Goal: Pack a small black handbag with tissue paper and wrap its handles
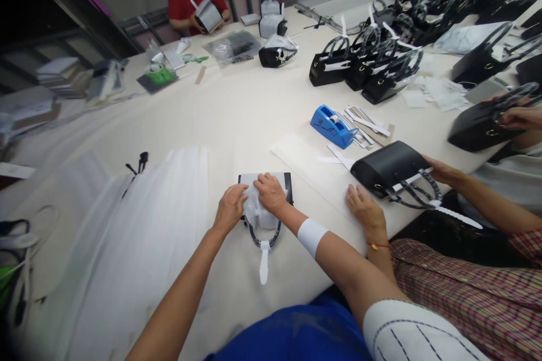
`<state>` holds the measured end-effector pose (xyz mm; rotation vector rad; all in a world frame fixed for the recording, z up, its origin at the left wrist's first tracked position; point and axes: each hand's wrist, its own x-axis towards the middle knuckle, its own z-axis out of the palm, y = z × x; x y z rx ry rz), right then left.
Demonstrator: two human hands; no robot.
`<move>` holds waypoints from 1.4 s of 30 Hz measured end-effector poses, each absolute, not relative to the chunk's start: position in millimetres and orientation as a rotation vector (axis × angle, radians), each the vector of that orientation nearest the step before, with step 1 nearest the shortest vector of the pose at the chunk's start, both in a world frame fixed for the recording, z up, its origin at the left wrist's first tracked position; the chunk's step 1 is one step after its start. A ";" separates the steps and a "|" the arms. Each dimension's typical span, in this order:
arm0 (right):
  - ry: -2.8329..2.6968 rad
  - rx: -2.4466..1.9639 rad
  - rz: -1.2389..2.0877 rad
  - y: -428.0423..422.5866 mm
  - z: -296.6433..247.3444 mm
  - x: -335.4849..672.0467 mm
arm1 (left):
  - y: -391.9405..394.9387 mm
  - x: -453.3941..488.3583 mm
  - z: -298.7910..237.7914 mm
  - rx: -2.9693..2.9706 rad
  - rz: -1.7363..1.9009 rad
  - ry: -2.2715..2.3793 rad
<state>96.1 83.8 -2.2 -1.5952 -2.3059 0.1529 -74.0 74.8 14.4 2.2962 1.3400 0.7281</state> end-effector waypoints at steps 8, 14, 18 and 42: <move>-2.307 -1.599 0.240 91.8 -1.4 96.1 | 93.4 -66.3 16.7 2.321 0.561 1.578; -2.274 -1.603 0.296 96.3 5.9 96.6 | 96.6 -68.2 17.1 2.163 0.581 1.602; -2.394 -1.403 0.400 108.4 12.3 95.3 | 97.0 -72.3 15.0 2.098 0.651 1.548; -1.701 -1.509 0.916 125.2 14.3 119.5 | 107.5 -66.5 9.7 2.288 0.579 1.575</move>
